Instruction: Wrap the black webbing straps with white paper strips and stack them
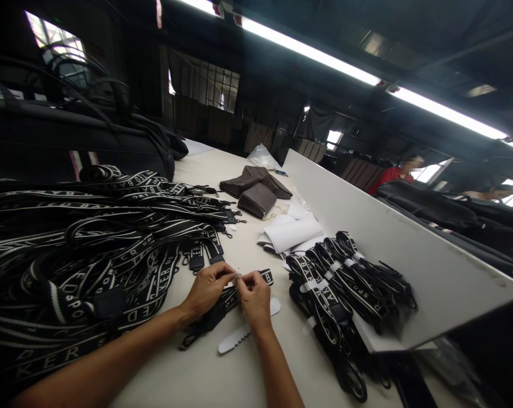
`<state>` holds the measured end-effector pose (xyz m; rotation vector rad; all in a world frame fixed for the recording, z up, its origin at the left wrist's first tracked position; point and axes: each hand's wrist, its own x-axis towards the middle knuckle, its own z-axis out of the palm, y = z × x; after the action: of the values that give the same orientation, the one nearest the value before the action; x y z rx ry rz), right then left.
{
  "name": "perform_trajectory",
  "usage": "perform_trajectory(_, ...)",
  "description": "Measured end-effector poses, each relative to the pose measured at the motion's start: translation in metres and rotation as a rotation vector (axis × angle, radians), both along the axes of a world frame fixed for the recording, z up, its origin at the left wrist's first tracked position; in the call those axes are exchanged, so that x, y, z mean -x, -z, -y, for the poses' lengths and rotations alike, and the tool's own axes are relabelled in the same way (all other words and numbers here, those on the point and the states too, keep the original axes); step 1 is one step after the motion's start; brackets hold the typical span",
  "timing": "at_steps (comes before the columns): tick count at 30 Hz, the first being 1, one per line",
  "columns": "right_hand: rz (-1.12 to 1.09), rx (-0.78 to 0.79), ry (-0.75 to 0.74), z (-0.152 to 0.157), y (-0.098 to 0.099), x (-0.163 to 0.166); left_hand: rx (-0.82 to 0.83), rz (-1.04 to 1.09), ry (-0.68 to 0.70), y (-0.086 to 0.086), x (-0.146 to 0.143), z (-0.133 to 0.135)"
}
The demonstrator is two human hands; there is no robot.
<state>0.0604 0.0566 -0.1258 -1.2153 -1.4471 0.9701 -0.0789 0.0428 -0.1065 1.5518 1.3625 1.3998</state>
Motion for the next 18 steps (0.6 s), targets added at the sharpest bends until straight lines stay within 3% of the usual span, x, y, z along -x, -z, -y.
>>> perform_trajectory(6, -0.045, 0.01, 0.021, -0.0028, -0.0005, 0.0072, -0.136, -0.139, 0.054, 0.0046, 0.0, 0.001)
perform_trajectory(12, -0.148, 0.09, -0.12, 0.0006, -0.001, 0.0046, -0.041, -0.119, -0.066, -0.0006, -0.002, 0.0036)
perform_trajectory(18, -0.045, 0.025, 0.02, -0.0006, -0.0035, 0.0091, -0.205, -0.254, 0.0, 0.0046, -0.0014, 0.0036)
